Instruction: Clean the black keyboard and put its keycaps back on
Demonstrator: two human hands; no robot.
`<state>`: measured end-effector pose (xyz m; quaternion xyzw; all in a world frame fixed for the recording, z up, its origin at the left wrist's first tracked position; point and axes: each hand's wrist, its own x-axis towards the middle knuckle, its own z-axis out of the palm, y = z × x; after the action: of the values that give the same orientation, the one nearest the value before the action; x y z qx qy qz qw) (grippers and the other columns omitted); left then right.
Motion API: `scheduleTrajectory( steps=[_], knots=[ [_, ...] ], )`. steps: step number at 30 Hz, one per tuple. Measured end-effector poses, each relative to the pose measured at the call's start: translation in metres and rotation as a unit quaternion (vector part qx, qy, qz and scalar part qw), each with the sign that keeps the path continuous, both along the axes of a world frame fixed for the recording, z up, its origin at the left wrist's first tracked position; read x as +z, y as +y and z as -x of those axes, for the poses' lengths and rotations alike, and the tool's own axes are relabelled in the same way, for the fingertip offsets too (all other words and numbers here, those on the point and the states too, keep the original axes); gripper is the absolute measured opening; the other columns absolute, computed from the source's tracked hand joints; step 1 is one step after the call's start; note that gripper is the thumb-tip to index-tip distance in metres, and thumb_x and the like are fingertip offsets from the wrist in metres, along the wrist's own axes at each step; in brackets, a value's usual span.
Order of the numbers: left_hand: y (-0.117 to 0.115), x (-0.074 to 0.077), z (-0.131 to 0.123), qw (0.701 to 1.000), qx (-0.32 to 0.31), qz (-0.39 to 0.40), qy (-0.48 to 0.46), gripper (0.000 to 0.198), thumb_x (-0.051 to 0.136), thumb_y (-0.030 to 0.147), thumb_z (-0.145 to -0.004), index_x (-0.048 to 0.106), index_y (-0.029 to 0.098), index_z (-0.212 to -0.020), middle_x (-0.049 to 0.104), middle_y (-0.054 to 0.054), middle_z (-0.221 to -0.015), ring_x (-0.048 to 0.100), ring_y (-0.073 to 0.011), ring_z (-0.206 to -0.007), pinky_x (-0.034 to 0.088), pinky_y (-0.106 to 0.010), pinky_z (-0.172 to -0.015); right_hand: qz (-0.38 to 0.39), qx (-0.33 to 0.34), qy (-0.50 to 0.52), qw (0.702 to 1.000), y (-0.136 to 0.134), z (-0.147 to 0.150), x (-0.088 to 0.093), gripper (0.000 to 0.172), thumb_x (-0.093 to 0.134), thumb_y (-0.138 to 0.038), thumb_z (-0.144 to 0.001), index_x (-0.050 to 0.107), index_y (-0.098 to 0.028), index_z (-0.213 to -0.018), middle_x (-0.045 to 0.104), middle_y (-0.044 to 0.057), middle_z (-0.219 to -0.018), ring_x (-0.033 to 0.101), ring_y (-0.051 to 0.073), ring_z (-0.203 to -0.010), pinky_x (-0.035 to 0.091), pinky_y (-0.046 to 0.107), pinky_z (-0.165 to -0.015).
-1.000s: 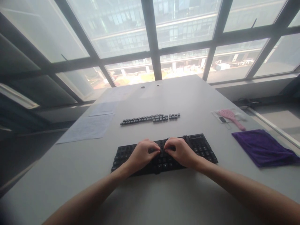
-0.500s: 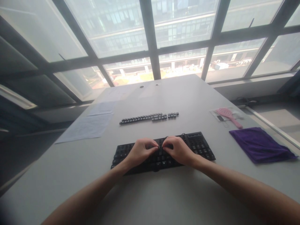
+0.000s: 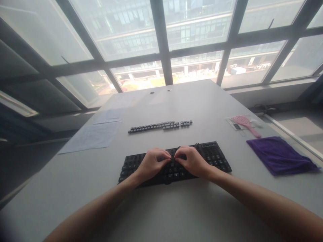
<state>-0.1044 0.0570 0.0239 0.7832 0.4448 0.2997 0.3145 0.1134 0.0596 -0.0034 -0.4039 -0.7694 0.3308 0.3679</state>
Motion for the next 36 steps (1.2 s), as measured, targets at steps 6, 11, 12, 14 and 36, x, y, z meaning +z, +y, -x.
scheduleTrajectory(
  steps=[6, 11, 12, 14, 36],
  knots=[
    [-0.006, -0.004, 0.0, 0.993, -0.016, -0.095, 0.07, 0.013, 0.068, 0.016, -0.088, 0.078, 0.023, -0.084, 0.078, -0.002, -0.095, 0.065, -0.0196, -0.088, 0.052, -0.035, -0.086, -0.02, 0.008, -0.006, 1.0, -0.001, 0.0, -0.002, 0.011, 0.067, -0.012, -0.086, 0.073, -0.021, -0.084, 0.073, 0.004, -0.089, 0.068, 0.019, -0.083, 0.054, 0.033, -0.081],
    [-0.009, -0.009, -0.001, 0.985, -0.017, -0.137, 0.103, 0.016, 0.065, 0.02, -0.092, 0.079, 0.024, -0.086, 0.078, -0.003, -0.097, 0.062, -0.0202, -0.088, 0.054, -0.034, -0.081, -0.051, 0.016, -0.011, 0.998, -0.002, 0.001, -0.003, 0.012, 0.065, -0.012, -0.088, 0.073, -0.021, -0.086, 0.073, 0.006, -0.092, 0.067, 0.02, -0.087, 0.054, 0.034, -0.083],
    [-0.009, -0.01, -0.002, 0.984, -0.013, -0.142, 0.105, 0.016, 0.065, 0.02, -0.092, 0.079, 0.024, -0.085, 0.078, -0.003, -0.097, 0.062, -0.0202, -0.087, 0.054, -0.034, -0.081, -0.057, 0.018, -0.012, 0.998, -0.003, 0.001, -0.003, 0.012, 0.065, -0.012, -0.088, 0.073, -0.021, -0.086, 0.072, 0.006, -0.093, 0.067, 0.02, -0.087, 0.054, 0.034, -0.083],
    [-0.01, -0.011, -0.003, 0.983, -0.009, -0.151, 0.108, 0.016, 0.065, 0.02, -0.092, 0.078, 0.023, -0.083, 0.078, -0.003, -0.096, 0.062, -0.0201, -0.087, 0.054, -0.034, -0.08, -0.07, 0.024, -0.017, 0.997, -0.003, 0.001, -0.004, 0.013, 0.065, -0.011, -0.088, 0.073, -0.021, -0.085, 0.072, 0.006, -0.094, 0.067, 0.02, -0.089, 0.054, 0.034, -0.083],
    [-0.014, -0.005, -0.003, 0.976, -0.03, -0.149, 0.157, 0.031, 0.053, 0.026, -0.099, 0.072, 0.02, -0.076, 0.072, -0.005, -0.095, 0.062, -0.0202, -0.093, 0.052, -0.033, -0.088, -0.145, 0.051, -0.138, 0.978, -0.014, 0.002, 0.006, 0.016, 0.056, -0.014, -0.094, 0.068, -0.02, -0.085, 0.066, 0.009, -0.098, 0.061, 0.022, -0.094, 0.053, 0.036, -0.085]
  ],
)
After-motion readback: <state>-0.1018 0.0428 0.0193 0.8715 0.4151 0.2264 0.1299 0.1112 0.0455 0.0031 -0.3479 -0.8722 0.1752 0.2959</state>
